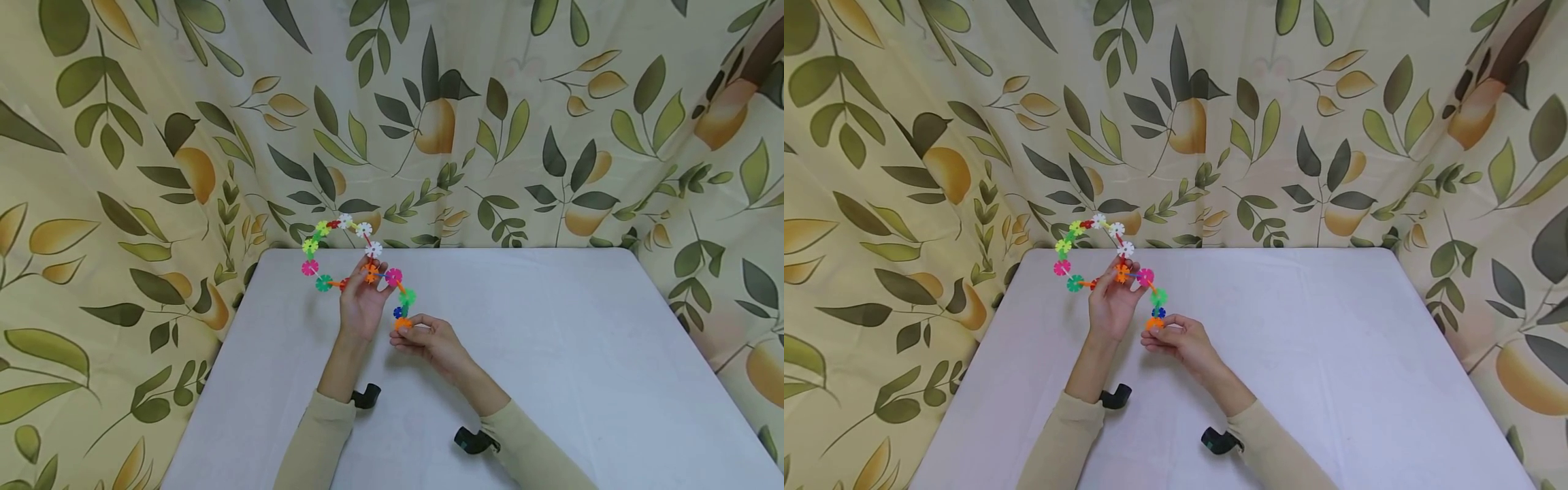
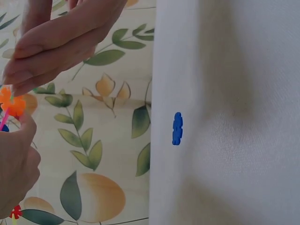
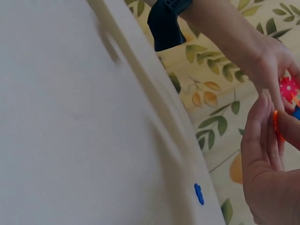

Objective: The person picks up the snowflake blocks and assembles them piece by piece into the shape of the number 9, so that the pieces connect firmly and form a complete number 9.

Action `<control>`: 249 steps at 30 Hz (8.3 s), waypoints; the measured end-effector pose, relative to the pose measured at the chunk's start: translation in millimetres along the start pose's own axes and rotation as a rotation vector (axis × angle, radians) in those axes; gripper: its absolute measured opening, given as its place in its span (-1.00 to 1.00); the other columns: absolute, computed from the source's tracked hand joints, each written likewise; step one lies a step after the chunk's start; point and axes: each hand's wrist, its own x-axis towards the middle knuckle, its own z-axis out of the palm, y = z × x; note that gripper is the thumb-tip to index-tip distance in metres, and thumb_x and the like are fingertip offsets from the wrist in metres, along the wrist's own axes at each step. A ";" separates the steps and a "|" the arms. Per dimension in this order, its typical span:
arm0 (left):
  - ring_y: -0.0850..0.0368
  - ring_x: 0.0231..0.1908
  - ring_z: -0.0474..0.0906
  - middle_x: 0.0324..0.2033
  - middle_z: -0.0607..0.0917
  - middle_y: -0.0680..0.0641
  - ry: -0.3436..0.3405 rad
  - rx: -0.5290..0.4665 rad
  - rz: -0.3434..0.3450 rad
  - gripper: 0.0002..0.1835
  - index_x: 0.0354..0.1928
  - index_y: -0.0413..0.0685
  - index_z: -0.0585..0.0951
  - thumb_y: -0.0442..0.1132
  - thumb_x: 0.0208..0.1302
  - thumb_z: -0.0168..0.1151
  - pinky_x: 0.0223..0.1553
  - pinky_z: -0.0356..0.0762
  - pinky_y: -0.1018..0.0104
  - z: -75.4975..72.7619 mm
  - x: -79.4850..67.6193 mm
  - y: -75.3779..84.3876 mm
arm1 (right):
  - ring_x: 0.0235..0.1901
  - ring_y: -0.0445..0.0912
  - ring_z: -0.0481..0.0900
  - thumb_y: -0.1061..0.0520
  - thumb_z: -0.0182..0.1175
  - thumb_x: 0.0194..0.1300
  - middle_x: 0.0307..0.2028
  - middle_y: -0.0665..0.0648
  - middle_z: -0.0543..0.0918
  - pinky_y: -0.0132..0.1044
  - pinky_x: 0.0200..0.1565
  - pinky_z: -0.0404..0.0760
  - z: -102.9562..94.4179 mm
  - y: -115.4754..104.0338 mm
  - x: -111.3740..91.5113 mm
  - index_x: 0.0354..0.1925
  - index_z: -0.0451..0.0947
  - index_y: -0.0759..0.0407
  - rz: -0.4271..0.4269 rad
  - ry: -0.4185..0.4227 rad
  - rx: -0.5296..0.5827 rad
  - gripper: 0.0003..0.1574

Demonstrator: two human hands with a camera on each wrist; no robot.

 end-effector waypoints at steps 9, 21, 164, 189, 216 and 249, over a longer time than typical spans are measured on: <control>-0.02 0.24 0.40 0.08 0.53 -0.08 -0.025 -0.025 -0.011 -0.59 0.36 -0.09 0.43 -0.26 0.55 -0.07 0.26 0.46 -0.20 -0.9 0.9 -0.5 | -0.10 0.03 0.82 0.28 0.26 0.47 -0.16 0.23 0.81 -0.09 0.04 0.71 -3.4 -5.0 -2.4 -0.04 0.52 0.32 -0.018 -0.026 0.013 -0.83; -0.06 0.29 0.34 0.15 0.44 -0.08 -0.038 -0.067 -0.044 -0.60 0.34 -0.04 0.41 -0.28 0.53 -0.09 0.35 0.25 -0.45 1.7 0.2 -2.3 | -0.10 0.02 0.82 0.24 0.29 0.46 -0.15 0.22 0.82 -0.08 0.06 0.70 -7.2 -8.1 -2.4 -0.03 0.53 0.31 -0.017 -0.030 0.005 -0.80; -0.26 0.24 0.43 0.32 0.38 -0.21 -0.377 0.151 -0.244 -0.43 0.49 0.13 0.27 -0.09 0.50 -0.41 0.25 0.40 -0.41 -3.3 -0.8 4.4 | -0.43 -0.02 0.51 0.23 0.52 0.11 -0.49 0.05 0.60 -0.20 -0.36 0.47 -25.9 -4.7 66.2 -0.29 0.65 0.21 -0.187 0.263 -1.178 -0.77; -0.40 0.40 0.24 0.39 0.27 -0.20 -0.265 0.141 -0.158 -0.43 0.54 0.19 0.21 -0.03 0.55 -0.35 0.29 0.16 -0.61 -5.8 0.9 9.0 | -0.42 0.00 0.82 0.23 0.50 0.25 -0.38 0.17 0.81 -0.22 -0.30 0.77 -14.7 -23.9 11.6 -0.21 0.70 0.30 -0.207 0.322 -0.706 -0.80; -0.37 0.45 0.14 0.32 0.28 -0.01 -0.201 0.077 -0.076 -0.41 0.58 0.18 0.11 0.02 0.58 -0.31 0.32 0.08 -0.62 -11.4 2.0 -2.8 | -0.54 0.06 0.77 0.19 0.37 0.41 -0.46 0.26 0.77 -0.14 -0.41 0.77 16.7 -16.3 -3.6 -0.24 0.66 0.30 -0.404 0.321 -0.470 -0.84; -0.46 0.44 0.28 0.52 0.00 -0.13 -0.196 0.225 -0.014 -0.43 0.58 0.25 0.12 0.01 0.59 -0.27 0.29 0.31 -0.49 -6.0 -2.1 -22.5 | -0.52 0.11 0.80 0.31 0.33 0.38 -0.43 0.32 0.78 -0.15 -0.44 0.76 24.9 -13.8 7.3 -0.26 0.52 0.35 -0.374 0.388 -0.394 -0.84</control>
